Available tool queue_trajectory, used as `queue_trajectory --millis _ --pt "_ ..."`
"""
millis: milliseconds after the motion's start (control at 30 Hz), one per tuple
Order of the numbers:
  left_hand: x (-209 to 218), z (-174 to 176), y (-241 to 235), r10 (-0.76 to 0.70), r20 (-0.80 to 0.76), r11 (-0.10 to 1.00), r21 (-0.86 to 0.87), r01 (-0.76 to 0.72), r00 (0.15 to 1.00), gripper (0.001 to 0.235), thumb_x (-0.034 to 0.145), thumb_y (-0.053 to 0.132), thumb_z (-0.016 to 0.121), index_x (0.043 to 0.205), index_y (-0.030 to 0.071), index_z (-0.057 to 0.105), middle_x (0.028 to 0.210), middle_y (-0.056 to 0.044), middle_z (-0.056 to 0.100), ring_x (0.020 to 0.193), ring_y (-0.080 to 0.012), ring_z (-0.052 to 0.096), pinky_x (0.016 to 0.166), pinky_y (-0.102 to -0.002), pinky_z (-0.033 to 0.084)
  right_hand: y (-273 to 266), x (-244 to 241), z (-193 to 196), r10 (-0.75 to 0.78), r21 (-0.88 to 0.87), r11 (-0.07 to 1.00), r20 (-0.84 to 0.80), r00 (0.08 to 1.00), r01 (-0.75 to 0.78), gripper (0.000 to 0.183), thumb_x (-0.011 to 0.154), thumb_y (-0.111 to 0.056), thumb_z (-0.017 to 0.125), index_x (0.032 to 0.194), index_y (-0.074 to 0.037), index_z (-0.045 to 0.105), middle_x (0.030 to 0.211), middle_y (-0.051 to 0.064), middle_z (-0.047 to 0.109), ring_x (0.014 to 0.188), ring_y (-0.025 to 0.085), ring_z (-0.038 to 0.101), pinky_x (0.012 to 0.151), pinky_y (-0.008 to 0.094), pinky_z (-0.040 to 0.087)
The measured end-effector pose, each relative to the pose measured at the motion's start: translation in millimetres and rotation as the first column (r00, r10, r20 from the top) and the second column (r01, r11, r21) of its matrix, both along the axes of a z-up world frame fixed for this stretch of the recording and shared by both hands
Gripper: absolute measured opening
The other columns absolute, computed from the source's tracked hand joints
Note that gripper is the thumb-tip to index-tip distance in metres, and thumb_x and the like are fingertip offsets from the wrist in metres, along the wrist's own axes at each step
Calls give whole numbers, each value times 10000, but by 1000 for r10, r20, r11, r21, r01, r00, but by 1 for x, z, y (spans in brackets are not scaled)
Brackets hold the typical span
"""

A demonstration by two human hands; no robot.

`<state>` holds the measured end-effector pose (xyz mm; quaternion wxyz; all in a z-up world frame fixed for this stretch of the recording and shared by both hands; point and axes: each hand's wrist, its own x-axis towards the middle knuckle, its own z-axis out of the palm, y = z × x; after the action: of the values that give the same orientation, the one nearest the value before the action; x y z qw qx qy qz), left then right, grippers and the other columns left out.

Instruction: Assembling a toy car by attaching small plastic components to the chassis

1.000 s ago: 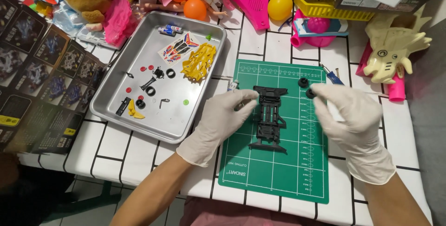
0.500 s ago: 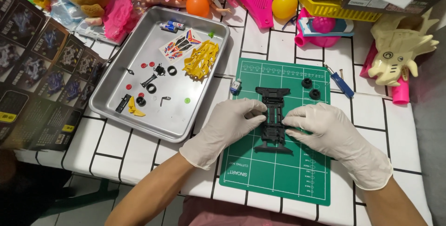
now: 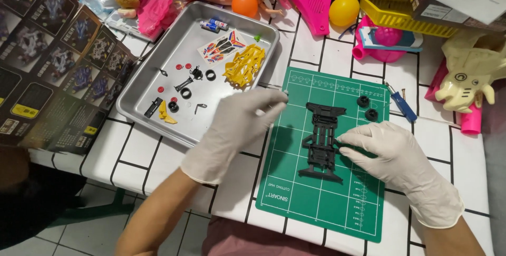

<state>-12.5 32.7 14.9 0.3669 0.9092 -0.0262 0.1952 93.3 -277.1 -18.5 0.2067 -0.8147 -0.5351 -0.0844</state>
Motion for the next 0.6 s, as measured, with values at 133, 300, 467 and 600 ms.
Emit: queue_trajectory --millis 133,300,467,600 --pt "7 14 81 225 -40 971 88 -221 973 144 905 255 767 1046 243 795 1064 76 794 898 -108 737 825 -273 548 0 2 -3 -4 -4 1000 45 999 5 191 873 -291 775 1055 -233 774 987 -55 772 859 190 723 760 365 556" --pt "21 24 146 488 -546 868 385 -313 680 468 855 449 802 1286 290 716 1283 9 698 986 -244 710 841 -420 511 -2 5 -8 -4 -40 999 43 999 6 211 894 -301 741 1093 -234 765 992 -50 777 875 182 736 736 369 560" --pt "20 -2 160 515 -525 836 484 -260 678 291 752 371 809 1042 388 787 1027 42 771 950 -235 704 791 -394 526 -2 6 -7 4 3 1000 41 999 -4 205 880 -275 762 1072 -203 779 976 -28 786 883 202 747 761 370 580" --pt "15 -19 174 527 -429 815 499 -294 734 285 824 258 680 1047 390 799 1014 -25 779 963 -320 716 851 -425 540 -3 6 -8 -17 -32 999 50 999 18 209 880 -285 755 1078 -222 774 980 -39 785 899 201 747 767 376 579"
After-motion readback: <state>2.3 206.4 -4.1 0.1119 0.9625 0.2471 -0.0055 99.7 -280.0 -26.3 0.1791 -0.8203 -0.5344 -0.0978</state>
